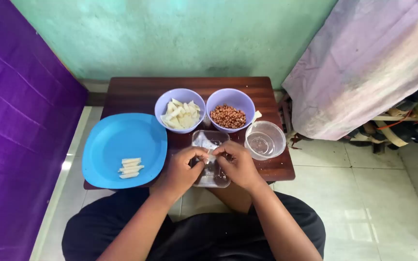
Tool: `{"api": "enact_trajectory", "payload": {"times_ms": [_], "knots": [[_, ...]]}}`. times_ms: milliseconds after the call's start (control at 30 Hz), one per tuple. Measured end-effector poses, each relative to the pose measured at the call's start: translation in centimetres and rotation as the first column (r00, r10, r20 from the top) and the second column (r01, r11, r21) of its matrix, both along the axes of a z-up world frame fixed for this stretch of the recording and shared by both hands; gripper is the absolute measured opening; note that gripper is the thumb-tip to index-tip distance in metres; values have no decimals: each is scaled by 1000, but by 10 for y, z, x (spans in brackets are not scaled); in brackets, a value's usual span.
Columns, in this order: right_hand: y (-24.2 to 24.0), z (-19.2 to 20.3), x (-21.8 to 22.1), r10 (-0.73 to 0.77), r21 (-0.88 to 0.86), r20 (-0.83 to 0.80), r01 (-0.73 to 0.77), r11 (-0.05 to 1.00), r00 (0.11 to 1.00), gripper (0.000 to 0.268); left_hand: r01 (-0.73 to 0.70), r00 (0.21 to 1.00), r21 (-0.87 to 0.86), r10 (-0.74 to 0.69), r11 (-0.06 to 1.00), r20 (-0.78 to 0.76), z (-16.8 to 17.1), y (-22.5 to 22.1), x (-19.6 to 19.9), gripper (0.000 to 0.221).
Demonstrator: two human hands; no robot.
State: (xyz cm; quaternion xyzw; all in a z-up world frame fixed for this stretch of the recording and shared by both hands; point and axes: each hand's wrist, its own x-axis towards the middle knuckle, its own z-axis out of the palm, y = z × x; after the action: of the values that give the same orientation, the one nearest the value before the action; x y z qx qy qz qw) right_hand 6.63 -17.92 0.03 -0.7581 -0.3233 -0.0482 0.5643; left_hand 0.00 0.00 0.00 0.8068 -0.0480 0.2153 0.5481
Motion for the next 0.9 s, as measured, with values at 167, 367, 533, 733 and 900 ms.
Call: {"api": "enact_trajectory", "payload": {"times_ms": [167,367,533,733,900], "knots": [[-1,-23,8,31,81,74,-37,996,997,22,3,1000,15,-4,1000,13,15,0,6,25],[-1,-20,10,8,105,11,-9,994,1000,22,-2,1000,10,2,1000,13,-2,6,20,26],[0,-18,8,16,97,7,-17,995,1000,19,42,998,-84,-45,996,-33,-4,8,21,25],[3,-14,8,13,100,-15,-12,995,1000,15,91,993,-122,-100,988,-66,-1,11,22,23],[2,-16,11,0,99,-18,2,995,1000,13,63,994,-98,-71,993,-82,-6,15,25,23]]}}
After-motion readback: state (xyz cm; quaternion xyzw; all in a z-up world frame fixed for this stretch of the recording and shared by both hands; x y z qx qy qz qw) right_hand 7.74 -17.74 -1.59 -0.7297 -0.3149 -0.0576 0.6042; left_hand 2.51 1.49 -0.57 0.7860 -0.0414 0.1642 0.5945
